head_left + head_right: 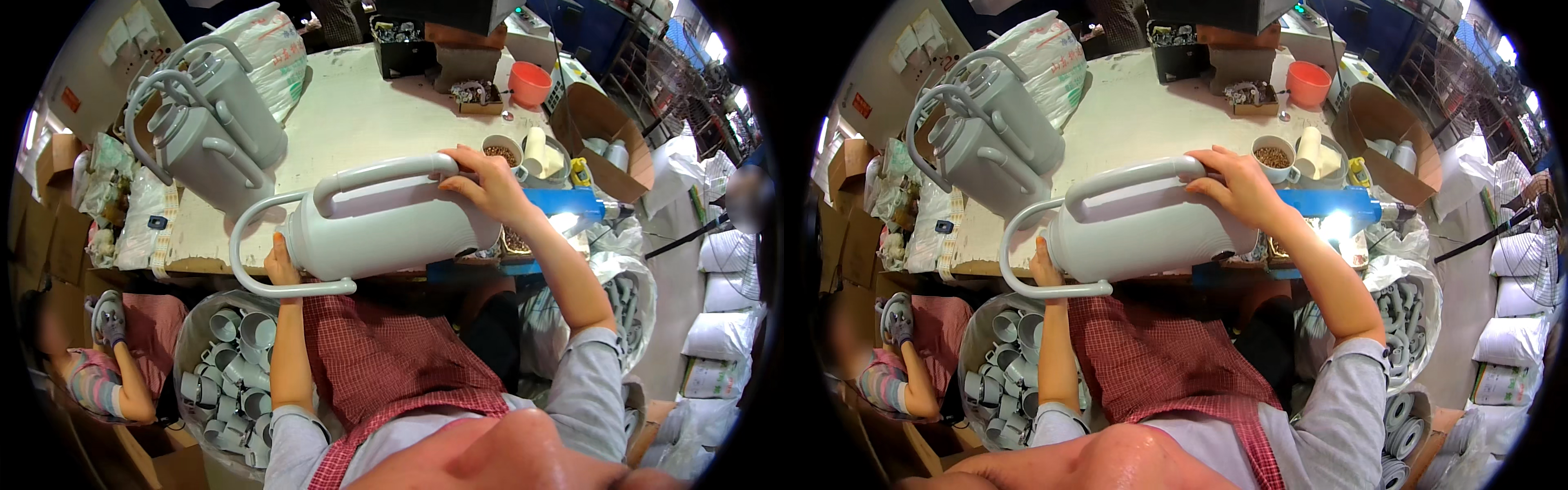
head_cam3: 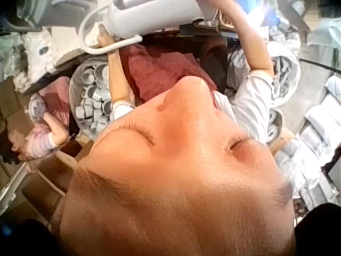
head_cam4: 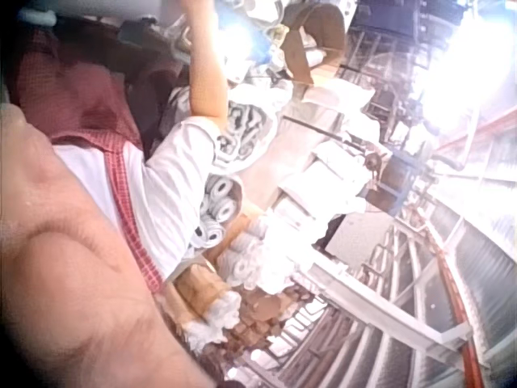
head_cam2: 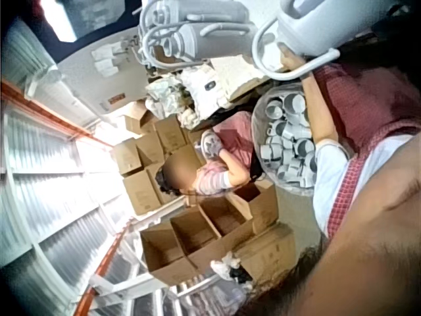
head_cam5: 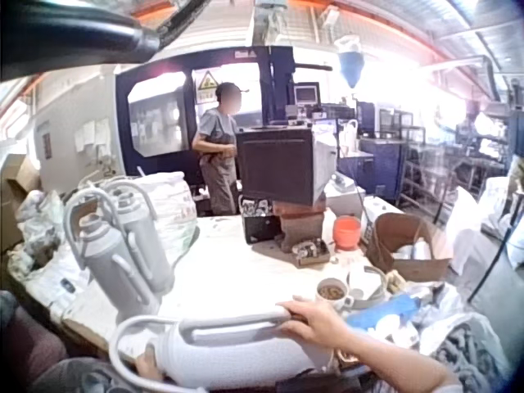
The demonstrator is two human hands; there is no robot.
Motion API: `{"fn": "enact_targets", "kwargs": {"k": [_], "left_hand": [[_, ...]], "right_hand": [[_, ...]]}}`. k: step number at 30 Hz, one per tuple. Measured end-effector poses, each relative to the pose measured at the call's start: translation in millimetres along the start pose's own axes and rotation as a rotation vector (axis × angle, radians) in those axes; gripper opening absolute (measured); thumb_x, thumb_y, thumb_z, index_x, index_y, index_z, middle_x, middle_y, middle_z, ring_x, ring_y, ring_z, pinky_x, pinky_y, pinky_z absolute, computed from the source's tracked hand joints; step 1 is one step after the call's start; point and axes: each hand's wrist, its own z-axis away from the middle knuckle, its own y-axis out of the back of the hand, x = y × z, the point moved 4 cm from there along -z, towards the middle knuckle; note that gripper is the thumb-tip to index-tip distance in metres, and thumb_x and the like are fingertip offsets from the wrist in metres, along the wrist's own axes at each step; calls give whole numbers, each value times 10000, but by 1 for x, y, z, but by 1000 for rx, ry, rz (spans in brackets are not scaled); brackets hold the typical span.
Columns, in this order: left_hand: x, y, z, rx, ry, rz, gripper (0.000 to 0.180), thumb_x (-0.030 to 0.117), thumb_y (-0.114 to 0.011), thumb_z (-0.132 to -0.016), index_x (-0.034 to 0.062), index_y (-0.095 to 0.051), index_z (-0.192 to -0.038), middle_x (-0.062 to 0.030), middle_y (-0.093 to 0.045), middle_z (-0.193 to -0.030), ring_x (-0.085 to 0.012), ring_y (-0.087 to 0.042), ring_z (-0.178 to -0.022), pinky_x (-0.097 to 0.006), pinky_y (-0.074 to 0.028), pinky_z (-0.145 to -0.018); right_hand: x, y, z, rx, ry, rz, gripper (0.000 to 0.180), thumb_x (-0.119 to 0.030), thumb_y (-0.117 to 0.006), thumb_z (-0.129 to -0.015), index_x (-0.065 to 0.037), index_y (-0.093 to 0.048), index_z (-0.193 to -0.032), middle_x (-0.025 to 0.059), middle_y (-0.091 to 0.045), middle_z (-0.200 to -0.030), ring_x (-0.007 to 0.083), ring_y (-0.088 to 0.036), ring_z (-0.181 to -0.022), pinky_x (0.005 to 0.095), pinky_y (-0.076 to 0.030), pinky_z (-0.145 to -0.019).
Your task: The person assembles white electric kettles by hand. They pick up a kettle body, insert a small metal component into the base, and attach a handle. The person repeats this process for multiple units, placing the finished kettles on a nearby table.
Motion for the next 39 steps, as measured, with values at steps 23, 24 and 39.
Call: {"fn": "enact_targets", "kwargs": {"k": [23,24,39], "left_hand": [[0,-6,5,66,-657,-517,355,284,-529,-963,-41,-642,-1049,-156,-696,-888,-227,-665,-721,-356,-588,-634],[5,-4,10,39,-585,-425,357,289,-523,-967,-36,-638,-1058,-153,-694,-901,-227,-663,-735,-358,-584,-647],[-13,33,46,-159,31,118,401,364,-428,-1013,36,-588,-1181,-109,-656,-1090,-233,-633,-954,-389,-529,-846]], "right_hand": [[11,-15,48,319,-51,231,407,-243,-668,-850,-104,-603,-1228,127,-680,-1084,328,-572,-1122,427,-373,-1073],[4,-7,79,458,20,260,403,-239,-678,-848,-96,-610,-1219,123,-680,-1095,316,-593,-1101,420,-393,-1060],[-134,11,813,340,-1940,755,502,-314,-820,-679,-29,-602,-1031,186,-616,-1104,367,-612,-996,455,-507,-836]]}}
